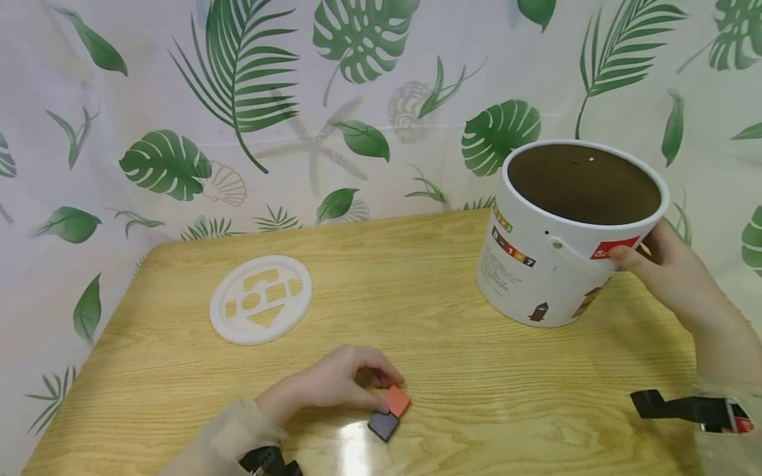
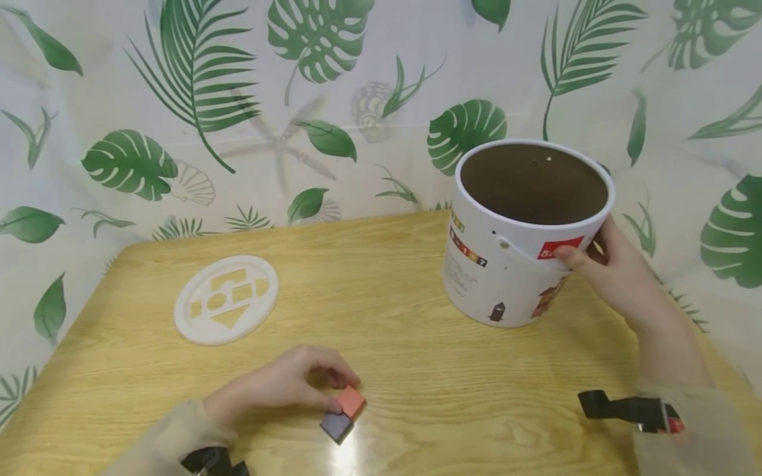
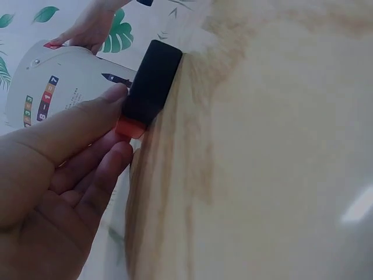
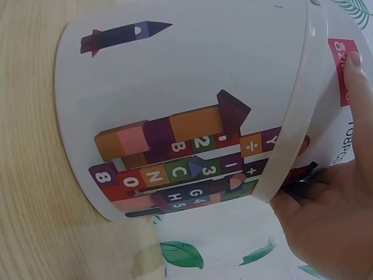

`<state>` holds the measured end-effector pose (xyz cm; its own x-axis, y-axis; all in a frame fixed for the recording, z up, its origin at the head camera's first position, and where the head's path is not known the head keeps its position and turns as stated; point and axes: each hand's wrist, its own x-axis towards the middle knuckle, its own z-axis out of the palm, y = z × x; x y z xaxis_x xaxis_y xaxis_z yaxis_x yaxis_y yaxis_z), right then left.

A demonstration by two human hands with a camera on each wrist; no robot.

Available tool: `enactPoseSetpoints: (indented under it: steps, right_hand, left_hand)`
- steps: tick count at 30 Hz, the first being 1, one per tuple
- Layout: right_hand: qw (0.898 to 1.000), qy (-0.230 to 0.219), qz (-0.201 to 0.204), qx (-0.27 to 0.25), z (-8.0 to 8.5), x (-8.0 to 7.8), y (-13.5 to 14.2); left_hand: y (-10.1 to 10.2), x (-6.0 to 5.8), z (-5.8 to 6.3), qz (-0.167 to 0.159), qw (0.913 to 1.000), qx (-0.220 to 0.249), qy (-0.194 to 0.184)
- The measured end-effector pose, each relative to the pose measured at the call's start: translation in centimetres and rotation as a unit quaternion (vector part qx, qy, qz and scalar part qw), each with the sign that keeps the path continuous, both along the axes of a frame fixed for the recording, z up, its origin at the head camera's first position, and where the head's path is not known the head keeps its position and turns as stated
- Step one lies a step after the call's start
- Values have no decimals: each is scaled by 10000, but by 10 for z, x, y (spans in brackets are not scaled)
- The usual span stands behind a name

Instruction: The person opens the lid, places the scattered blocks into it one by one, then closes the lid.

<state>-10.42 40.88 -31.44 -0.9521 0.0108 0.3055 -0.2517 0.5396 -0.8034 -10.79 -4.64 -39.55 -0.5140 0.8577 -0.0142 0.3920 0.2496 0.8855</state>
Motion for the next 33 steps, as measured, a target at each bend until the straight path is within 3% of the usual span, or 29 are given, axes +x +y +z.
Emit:
enactPoseSetpoints:
  steps: [9, 17, 25, 33]
  right_hand:
    - [10000, -15, 9, -75, -1, 0, 1]
    - [10000, -53, -18, -30, 0, 1, 0]
    - [10000, -18, 12, -49, -1, 0, 1]
    - [9999, -134, -63, -29, 0, 2, 0]
  left_hand:
    - [4, -5, -3, 148, 9982, 282, 501]
    - [6, -5, 0, 354, 9986, 241, 319]
    - [9, -6, 1, 484, 9971, 211, 544]
    - [14, -7, 2, 753, 9969, 77, 199]
